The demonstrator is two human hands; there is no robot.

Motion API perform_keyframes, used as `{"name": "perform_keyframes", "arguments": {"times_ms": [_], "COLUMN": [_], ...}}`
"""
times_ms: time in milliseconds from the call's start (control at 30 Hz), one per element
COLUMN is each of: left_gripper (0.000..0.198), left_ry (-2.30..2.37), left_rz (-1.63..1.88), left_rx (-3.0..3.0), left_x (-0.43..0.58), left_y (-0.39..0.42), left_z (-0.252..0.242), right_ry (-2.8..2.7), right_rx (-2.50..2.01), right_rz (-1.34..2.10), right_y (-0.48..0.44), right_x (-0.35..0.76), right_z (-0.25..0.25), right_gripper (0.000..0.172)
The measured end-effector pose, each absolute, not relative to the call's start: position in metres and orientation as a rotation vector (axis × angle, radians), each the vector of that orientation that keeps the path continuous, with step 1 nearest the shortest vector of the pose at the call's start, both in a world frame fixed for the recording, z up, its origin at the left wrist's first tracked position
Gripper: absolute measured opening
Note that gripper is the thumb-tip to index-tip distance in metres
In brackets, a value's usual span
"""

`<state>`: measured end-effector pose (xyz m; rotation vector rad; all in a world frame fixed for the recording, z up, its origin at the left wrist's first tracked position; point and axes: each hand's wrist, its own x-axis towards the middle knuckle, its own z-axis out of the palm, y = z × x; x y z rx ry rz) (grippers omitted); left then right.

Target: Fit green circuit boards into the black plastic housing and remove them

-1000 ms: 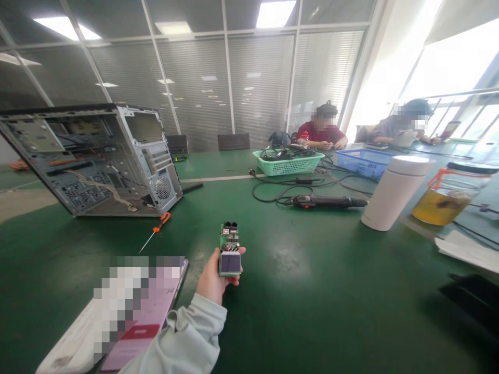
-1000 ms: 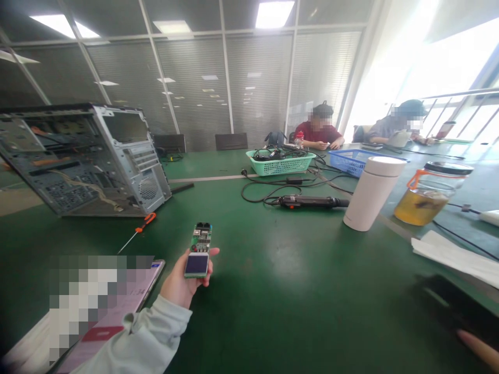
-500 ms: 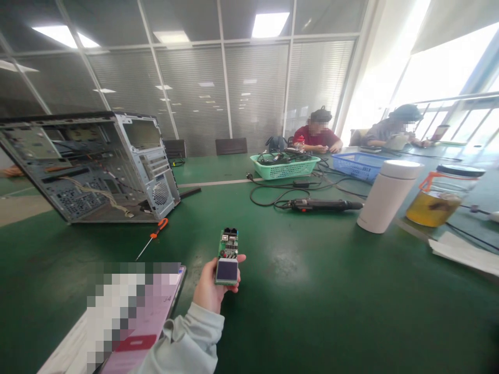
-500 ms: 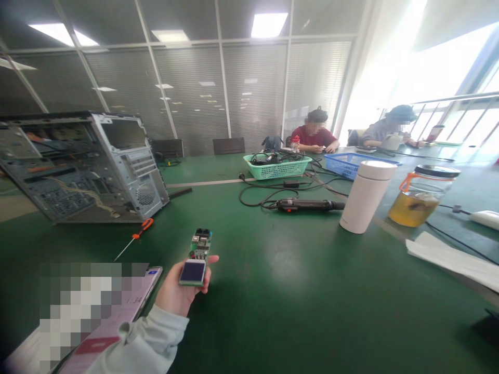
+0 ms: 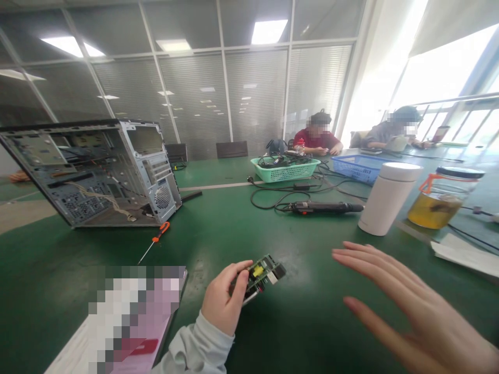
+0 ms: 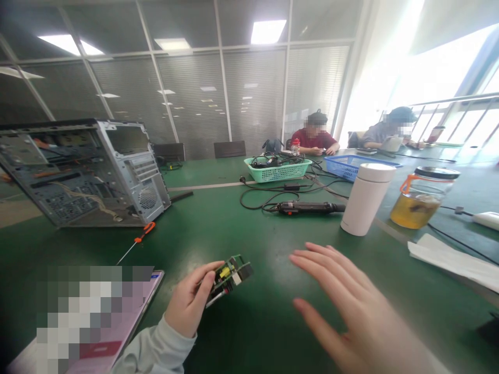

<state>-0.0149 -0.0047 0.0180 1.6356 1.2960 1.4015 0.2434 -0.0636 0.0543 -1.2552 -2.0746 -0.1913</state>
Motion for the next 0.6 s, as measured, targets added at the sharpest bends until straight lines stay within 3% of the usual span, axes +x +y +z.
{"name": "perform_keyframes", "arguments": {"times_ms": [133, 333, 433, 600], "left_gripper": [0.024, 0.026, 0.026, 0.041], "left_ry": [1.12, 0.956, 0.889, 0.853], "left_rz": [1.202, 1.119, 1.095, 1.135], "left_rx": [2.069, 2.507, 2.553, 2.582], "left_x": [-0.02, -0.028, -0.03, -0.033], "left_y": [-0.007, -0.005, -0.003, 0.003], "left_z": [0.017, 0.01, 0.008, -0.003], "right_ry": [-2.305, -2.593, -2.54, -2.429], "right_rx": [-0.998, -0.981, -1.027, -1.172], "right_rz": [0.073, 0.401, 0.454, 0.397], "right_y": [-0.027, 0.004, 0.004, -0.006], "right_x": [0.186, 0.17, 0.171, 0.173], "right_z": [0.067, 0.064, 0.062, 0.048], "right_gripper": [0.04, 0.039, 0.047, 0.036]}}
